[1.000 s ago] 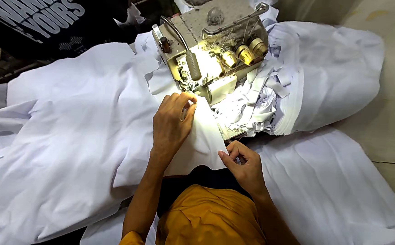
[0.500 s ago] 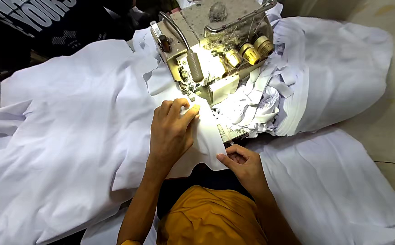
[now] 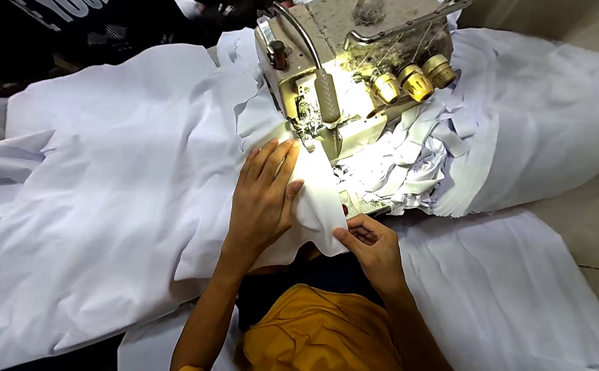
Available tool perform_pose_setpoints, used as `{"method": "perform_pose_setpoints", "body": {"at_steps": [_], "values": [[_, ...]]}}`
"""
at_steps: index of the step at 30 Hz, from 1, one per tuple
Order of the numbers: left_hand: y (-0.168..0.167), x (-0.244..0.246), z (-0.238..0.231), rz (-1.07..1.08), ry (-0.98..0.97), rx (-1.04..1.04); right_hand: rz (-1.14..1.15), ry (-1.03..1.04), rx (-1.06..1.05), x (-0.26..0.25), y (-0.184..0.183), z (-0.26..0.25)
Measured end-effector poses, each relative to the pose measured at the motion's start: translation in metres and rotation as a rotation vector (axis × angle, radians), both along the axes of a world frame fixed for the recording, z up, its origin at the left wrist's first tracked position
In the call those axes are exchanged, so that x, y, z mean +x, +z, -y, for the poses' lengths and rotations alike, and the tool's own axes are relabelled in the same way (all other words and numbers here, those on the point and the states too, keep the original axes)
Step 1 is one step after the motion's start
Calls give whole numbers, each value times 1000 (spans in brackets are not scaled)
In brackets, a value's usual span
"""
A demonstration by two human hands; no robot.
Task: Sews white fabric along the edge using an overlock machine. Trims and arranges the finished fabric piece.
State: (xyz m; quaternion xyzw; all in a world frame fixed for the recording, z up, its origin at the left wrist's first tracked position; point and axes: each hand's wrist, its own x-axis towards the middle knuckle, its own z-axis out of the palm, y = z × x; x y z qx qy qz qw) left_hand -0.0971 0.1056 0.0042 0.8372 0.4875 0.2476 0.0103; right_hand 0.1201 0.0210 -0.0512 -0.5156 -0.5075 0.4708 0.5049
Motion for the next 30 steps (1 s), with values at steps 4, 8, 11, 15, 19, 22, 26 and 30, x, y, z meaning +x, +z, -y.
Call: {"method": "perform_pose_setpoints", "body": {"at_steps": [4,8,11,15,19,22,26,30], "values": [[5,-2,-9,0,4,-6,-13,-1,32,-1,3,-10],[8,-4,-14,-16,-1,0,-8,2,44,-2,3,-16],[6,-6,-16,-7,-17,-9,4,14,36,-1,1,-14],[7,-8,-11,18,-15,53,35,13,-3,2,1,-10],[2,1,45,380,40,145,61,-27,-62,5,5,-11],[-28,21,100,774,-100,-383,40,-41,-115,7,8,-12],[-81,38,117,1145,-308,-1139,-18,-26,-166,9,12,-7],[-99,54,115,1628,-280,-1177,-31,-5,-172,11,22,-1]]}}
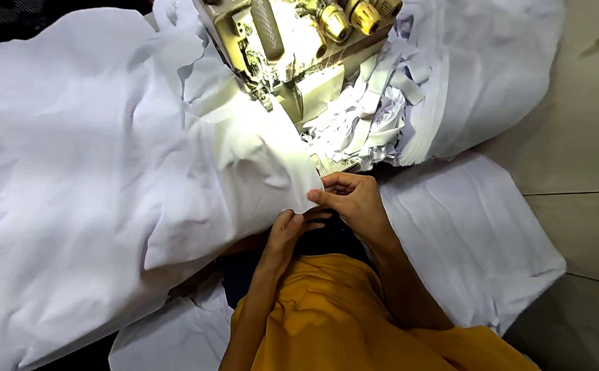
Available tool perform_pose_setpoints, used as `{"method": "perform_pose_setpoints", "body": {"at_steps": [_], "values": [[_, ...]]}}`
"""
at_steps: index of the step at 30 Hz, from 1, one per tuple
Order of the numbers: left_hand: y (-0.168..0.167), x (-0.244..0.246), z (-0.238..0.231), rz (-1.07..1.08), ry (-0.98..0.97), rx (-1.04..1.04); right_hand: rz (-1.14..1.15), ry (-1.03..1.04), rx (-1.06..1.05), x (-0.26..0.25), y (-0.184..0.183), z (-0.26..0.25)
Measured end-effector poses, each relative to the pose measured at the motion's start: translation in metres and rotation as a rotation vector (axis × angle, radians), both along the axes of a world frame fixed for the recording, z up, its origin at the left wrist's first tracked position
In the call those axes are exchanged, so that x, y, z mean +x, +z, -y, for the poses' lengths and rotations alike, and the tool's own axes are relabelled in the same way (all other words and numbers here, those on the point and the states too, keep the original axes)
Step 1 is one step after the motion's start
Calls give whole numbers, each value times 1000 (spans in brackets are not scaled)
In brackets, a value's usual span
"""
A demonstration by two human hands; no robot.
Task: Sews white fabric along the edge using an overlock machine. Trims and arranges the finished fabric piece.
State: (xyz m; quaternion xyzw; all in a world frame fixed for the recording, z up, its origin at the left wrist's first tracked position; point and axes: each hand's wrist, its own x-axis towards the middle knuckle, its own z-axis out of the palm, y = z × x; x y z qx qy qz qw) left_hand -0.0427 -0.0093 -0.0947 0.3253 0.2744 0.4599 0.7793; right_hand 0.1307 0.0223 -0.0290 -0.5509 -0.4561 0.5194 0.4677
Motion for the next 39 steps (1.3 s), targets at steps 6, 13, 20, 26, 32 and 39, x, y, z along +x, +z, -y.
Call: {"method": "perform_pose_setpoints", "body": {"at_steps": [6,13,20,26,32,39], "values": [[43,-10,4,237,472,-88,6,20,53,3,7,4],[58,-25,25,9,815,-92,-23,29,67,-3,-3,8],[34,-37,53,-322,884,62,-59,17,8,-6,-29,1],[-2,-46,69,-639,380,141,500,-13,162,32,-9,4],[7,-7,44,-1042,-255,522,943,-284,473,88,31,-51],[30,14,-17,-945,-135,651,1123,50,617,82,59,-69]]}}
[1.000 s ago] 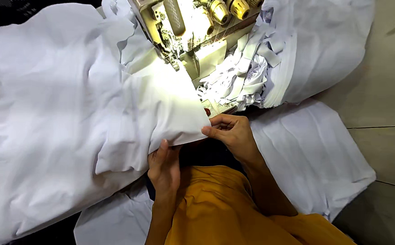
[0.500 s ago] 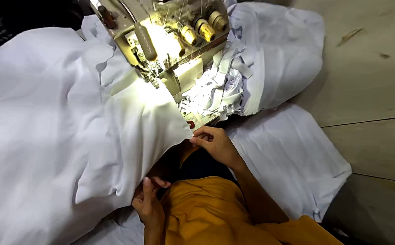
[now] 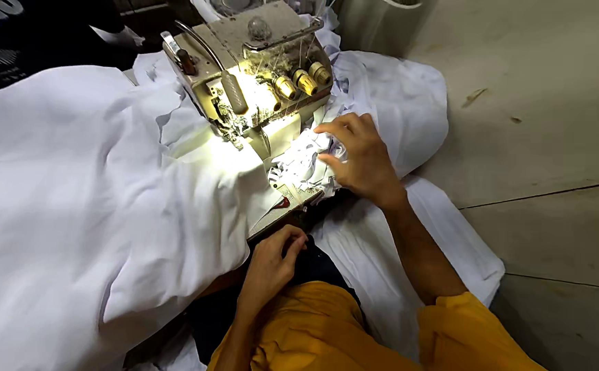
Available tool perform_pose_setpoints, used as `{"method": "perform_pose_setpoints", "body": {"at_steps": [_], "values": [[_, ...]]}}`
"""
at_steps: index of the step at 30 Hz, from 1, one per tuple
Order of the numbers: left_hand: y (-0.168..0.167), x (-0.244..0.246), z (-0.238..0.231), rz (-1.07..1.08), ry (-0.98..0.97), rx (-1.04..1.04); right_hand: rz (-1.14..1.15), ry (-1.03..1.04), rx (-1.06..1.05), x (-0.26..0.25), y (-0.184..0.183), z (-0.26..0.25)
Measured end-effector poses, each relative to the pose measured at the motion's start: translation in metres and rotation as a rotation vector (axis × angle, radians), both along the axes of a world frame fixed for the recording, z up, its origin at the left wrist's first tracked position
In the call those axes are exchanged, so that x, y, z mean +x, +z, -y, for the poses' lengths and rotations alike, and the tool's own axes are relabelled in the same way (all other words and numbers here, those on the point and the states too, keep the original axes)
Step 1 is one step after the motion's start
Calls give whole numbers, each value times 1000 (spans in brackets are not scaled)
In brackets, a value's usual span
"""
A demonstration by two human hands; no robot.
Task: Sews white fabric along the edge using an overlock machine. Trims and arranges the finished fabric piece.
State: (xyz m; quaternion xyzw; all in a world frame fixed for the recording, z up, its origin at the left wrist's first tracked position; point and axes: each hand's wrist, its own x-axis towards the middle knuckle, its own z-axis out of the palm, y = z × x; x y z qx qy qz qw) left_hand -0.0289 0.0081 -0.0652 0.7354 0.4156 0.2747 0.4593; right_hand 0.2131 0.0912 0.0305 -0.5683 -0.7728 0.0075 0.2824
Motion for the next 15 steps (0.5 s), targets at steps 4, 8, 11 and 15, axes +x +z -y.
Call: {"method": "perform_pose_setpoints", "body": {"at_steps": [4,8,11,15], "values": [[-2,3,-9,49,-83,-20,87,19,99,0,-15,-30],[7,6,-19,131,-104,45,-220,-136,10,13,8,-41],[22,15,-36,221,-96,81,-235,-163,-137,23,17,-49],[46,37,-61,242,58,220,-328,-131,-216,34,19,-57]]}}
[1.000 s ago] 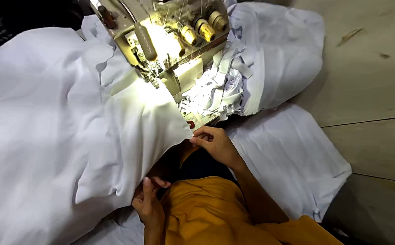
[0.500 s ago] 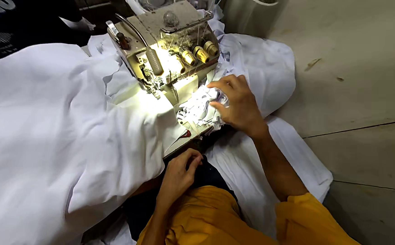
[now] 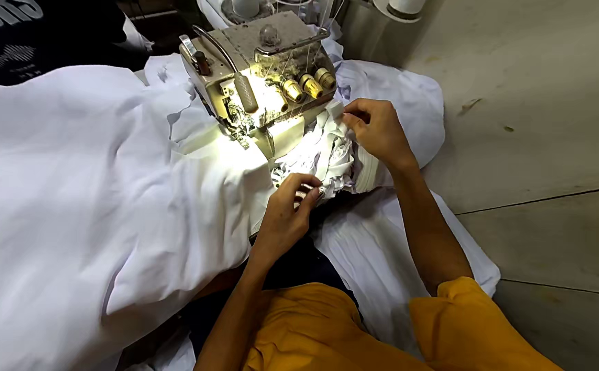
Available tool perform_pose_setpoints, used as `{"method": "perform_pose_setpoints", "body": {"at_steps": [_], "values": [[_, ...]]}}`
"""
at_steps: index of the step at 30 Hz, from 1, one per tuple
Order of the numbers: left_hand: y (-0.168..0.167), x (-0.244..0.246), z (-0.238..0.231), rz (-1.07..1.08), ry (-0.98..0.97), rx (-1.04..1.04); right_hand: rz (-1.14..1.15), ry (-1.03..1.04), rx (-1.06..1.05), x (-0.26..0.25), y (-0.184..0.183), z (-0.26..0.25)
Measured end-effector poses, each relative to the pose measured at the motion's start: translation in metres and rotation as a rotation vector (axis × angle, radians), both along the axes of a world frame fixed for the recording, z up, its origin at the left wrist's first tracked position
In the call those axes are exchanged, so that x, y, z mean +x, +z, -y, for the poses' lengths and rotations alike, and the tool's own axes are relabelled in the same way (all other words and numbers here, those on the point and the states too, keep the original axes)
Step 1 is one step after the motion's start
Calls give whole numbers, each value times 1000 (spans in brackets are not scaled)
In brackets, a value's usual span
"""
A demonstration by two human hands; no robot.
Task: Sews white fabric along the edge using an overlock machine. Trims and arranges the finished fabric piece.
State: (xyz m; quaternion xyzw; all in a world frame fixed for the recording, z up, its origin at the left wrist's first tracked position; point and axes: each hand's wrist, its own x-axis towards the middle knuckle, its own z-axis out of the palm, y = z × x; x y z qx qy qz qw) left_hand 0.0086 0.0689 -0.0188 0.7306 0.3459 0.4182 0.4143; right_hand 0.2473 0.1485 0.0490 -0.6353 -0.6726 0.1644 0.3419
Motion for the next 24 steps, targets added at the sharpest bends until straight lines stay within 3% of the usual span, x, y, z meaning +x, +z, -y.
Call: {"method": "perform_pose_setpoints", "body": {"at_steps": [5,9,15,24], "values": [[34,32,-34,-110,217,293,-427,30,77,3,27,15],[49,52,-45,23,64,235,-634,18,44,-5,45,30],[45,54,-40,171,-7,28,-686,-36,38,-5,38,30],[46,51,-56,-34,57,-89,-671,50,-91,-8,1,30]]}}
